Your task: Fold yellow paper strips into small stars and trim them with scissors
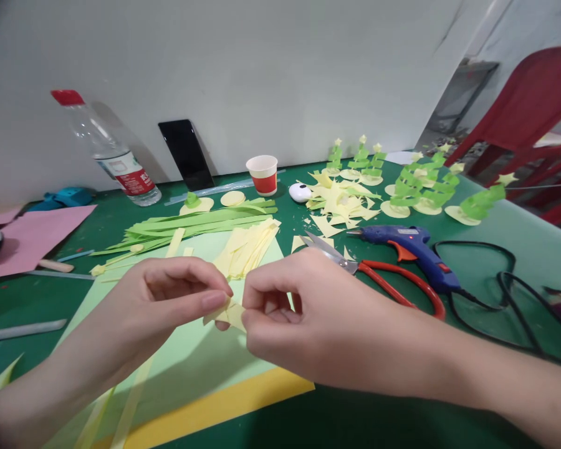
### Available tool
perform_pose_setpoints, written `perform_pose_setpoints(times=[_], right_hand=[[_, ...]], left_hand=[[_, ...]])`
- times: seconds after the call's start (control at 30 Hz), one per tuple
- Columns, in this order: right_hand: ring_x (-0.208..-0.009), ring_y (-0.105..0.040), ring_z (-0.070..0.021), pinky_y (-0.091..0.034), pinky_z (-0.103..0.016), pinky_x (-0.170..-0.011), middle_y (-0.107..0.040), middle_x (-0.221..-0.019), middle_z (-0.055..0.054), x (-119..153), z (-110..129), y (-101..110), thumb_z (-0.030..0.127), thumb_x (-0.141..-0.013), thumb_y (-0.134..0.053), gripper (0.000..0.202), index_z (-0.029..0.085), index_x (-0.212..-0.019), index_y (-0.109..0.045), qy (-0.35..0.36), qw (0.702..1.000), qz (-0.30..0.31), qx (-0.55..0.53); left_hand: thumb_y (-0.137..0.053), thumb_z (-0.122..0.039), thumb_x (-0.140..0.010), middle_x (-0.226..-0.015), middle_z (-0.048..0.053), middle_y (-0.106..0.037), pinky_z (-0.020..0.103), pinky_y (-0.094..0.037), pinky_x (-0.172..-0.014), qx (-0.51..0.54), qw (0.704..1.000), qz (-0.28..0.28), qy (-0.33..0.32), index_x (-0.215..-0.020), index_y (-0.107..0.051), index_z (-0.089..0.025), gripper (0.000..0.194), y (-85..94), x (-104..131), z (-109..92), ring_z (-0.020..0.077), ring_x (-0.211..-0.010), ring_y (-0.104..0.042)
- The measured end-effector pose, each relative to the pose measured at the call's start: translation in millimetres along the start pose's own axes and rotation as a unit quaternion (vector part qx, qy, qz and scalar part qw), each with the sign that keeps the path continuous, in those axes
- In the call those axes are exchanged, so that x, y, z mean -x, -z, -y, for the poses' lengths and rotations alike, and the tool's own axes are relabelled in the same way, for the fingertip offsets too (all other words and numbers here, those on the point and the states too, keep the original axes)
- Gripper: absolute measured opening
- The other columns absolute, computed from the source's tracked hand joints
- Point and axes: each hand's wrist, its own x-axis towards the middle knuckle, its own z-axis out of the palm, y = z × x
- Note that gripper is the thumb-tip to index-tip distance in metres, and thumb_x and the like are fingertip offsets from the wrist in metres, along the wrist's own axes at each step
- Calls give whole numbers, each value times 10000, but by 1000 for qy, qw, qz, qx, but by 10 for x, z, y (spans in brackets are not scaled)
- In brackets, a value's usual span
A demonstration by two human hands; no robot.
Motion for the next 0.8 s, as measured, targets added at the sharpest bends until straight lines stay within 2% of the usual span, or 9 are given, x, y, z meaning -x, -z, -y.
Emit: perform_pose_setpoints(times=[0.17,0.4,0.53,0.67,0.73,0.8], right_hand=[[-454,-294,-65,-209,-192,-382,-347,-482,68,-6,-11,8,107,-701,-469,215,186,-512,-404,-2,1000,27,-6],[-521,-408,-87,-304,-173,-429,-441,-556,42,-6,-19,-1,195,-784,-475,215,194,-570,-452,-7,999,48,-2],[-493,-379,-71,-283,-168,-423,-407,-509,50,3,-25,-27,123,-745,-463,226,182,-530,-421,26,1000,-1,-5],[-461,-361,-61,-264,-177,-404,-429,-490,55,-20,-31,-63,129,-760,-455,215,182,-554,-483,68,994,-89,-16],[-438,-348,-55,-246,-180,-379,-449,-485,59,-34,-28,-73,135,-778,-448,219,183,-575,-514,94,987,-131,-25],[-428,-364,-50,-260,-170,-374,-466,-480,62,-42,-25,-78,146,-792,-459,224,183,-580,-521,107,984,-141,-27]], left_hand=[[-695,-92,-718,-558,-78,-652,95,-492,-523,-3,1000,-1,-8,-606,-715,-192,151,-17,14,-30,38,-519,-592],[-684,-88,-723,-547,-80,-592,65,-427,-486,-72,997,-7,-30,-575,-659,-172,171,-38,17,-40,22,-512,-521],[-738,-116,-704,-629,-83,-627,66,-462,-523,-41,997,-34,-48,-650,-682,-200,115,-29,1,-5,30,-568,-567],[-742,-268,-744,-717,-71,-663,102,-500,-574,3,996,-57,-71,-782,-714,-249,51,-17,4,32,62,-646,-620],[-730,-281,-759,-714,-63,-682,116,-501,-571,-3,996,-54,-70,-758,-720,-250,33,-21,6,41,70,-638,-622],[-721,-237,-764,-664,-68,-680,117,-490,-559,-18,995,-64,-71,-697,-713,-242,68,-32,7,41,66,-604,-608]])
